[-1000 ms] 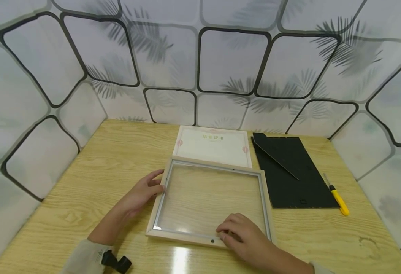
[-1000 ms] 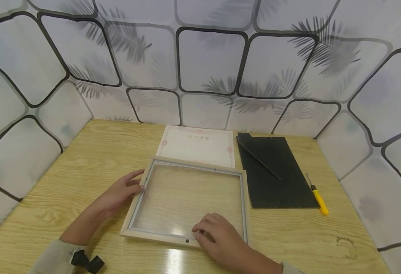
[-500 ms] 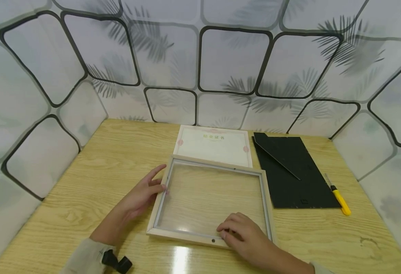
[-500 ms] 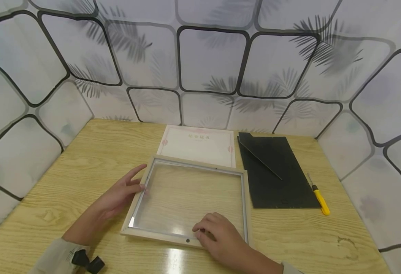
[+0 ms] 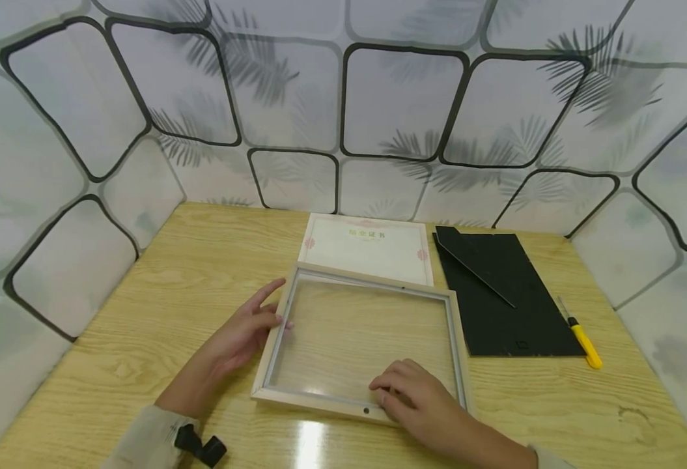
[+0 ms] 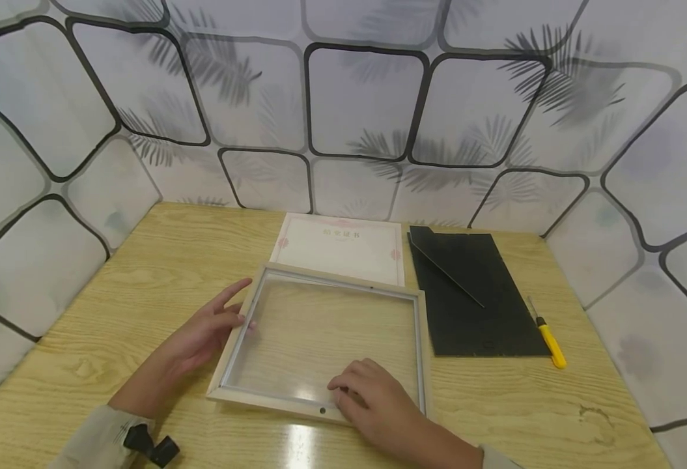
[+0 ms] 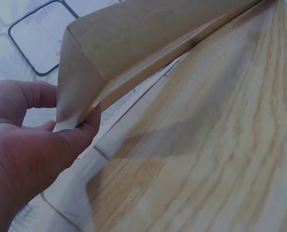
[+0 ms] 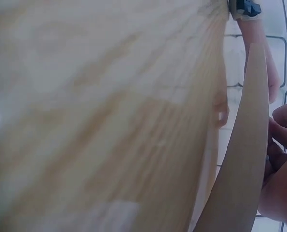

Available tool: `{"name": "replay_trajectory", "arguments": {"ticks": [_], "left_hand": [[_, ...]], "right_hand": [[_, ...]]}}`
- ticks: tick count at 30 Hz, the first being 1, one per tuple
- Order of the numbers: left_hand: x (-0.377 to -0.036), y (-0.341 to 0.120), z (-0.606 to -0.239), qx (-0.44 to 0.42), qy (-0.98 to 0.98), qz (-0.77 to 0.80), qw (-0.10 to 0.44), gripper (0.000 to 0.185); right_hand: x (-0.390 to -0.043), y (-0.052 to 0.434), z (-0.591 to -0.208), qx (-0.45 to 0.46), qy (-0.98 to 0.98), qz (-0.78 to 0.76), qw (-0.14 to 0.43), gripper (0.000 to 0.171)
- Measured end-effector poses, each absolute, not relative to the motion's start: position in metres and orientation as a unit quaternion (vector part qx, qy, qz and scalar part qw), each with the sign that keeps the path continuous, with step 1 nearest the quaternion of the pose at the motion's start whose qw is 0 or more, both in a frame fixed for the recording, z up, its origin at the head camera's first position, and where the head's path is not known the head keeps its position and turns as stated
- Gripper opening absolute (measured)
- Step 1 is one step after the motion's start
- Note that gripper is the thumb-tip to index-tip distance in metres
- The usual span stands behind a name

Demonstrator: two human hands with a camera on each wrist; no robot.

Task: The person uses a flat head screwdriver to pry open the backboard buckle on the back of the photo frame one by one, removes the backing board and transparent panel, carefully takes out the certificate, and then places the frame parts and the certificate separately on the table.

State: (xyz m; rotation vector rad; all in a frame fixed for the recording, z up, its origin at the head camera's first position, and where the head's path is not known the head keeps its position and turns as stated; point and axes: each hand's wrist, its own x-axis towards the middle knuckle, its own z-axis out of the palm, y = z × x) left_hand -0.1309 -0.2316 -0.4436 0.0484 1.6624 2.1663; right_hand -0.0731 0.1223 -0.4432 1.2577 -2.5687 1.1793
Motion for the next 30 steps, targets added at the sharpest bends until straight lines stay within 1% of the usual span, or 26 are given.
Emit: {"name": "replay_trajectory", "arguments": {"ticks": [8,22,30], "left_hand": [[-0.1314,-0.2304,-0.4426,0.022,0.586,0.784,0.205,0.086],[-0.1329,-0.2319,-0.4431,0.03,0.574,0.791,0.209,0.088],[-0.1325,-0.234,-0.4431,0.038,0.57,0.793,0.209,0.087]], "right_hand": [[-0.0742,0.1189,-0.4393,0.374,-0.847,0.377,-0.016,0.014],[-0.0772,0.1172,-0.4406,0.363,-0.851,0.379,-0.014,0.015],[-0.0777,0.1166,-0.4367,0.354,-0.856,0.375,-0.035,0.016]]}}
